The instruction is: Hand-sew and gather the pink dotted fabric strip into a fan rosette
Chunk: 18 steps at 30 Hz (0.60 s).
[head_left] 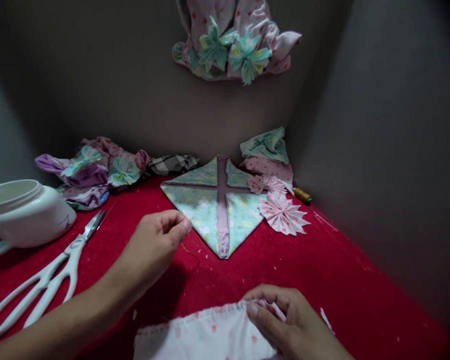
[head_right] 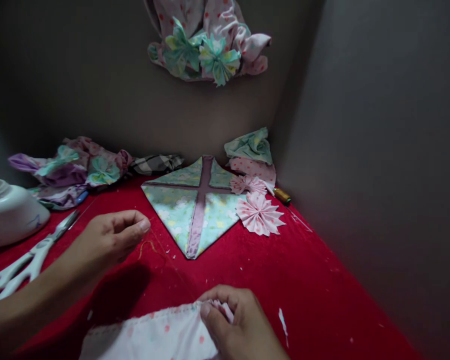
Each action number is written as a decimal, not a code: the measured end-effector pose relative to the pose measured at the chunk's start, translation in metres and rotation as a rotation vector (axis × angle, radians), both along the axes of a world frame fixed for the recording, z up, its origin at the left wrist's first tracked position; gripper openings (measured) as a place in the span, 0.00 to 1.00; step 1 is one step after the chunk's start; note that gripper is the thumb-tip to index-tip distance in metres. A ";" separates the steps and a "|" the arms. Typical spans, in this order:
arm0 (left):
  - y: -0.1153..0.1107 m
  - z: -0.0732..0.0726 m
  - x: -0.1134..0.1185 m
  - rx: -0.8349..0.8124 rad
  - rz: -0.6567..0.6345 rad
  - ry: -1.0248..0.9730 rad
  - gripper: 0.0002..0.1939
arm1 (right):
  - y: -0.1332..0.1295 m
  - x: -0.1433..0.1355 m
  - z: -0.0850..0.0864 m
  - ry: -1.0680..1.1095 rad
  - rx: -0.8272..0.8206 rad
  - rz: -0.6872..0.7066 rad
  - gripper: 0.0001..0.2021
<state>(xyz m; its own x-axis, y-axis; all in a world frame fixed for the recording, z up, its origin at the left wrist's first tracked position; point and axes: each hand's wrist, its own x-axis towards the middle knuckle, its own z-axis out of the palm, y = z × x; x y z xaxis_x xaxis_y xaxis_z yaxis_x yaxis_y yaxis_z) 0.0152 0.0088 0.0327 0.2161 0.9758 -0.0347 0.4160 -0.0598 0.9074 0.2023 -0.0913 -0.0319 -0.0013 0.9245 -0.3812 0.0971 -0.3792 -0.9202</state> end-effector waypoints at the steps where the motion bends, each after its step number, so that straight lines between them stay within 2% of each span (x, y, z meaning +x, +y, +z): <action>1: -0.006 -0.002 0.002 -0.025 0.007 -0.034 0.09 | 0.001 0.000 0.000 -0.014 0.017 0.015 0.14; 3: -0.022 -0.009 0.009 -0.108 -0.035 -0.135 0.11 | 0.002 0.002 0.000 -0.029 0.027 0.039 0.13; 7: -0.055 -0.039 0.022 -0.319 -0.360 -0.347 0.15 | 0.004 0.005 0.003 -0.006 -0.009 0.060 0.12; 8: -0.060 -0.048 0.025 -0.365 -0.397 -0.365 0.16 | 0.004 0.006 0.005 -0.020 -0.021 0.060 0.12; 10: -0.066 -0.065 0.027 -0.454 -0.395 -0.407 0.15 | 0.003 0.009 0.009 -0.055 -0.043 0.042 0.11; 12: -0.067 -0.076 0.027 -0.527 -0.348 -0.456 0.13 | 0.003 0.011 0.014 -0.073 -0.072 0.016 0.11; 15: -0.066 -0.077 0.026 -0.537 -0.322 -0.493 0.08 | 0.004 0.014 0.019 -0.050 -0.117 0.011 0.11; 18: -0.064 -0.070 0.024 -0.294 -0.356 -0.383 0.05 | 0.004 0.017 0.019 -0.066 -0.102 0.044 0.11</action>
<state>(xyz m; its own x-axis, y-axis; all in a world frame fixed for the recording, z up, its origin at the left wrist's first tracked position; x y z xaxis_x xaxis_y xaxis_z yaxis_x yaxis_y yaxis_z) 0.0394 -0.0553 -0.0369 0.5787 0.8021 -0.1474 0.0568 0.1407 0.9884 0.2188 -0.0875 -0.0128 -0.0128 0.8804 -0.4740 0.1744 -0.4648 -0.8681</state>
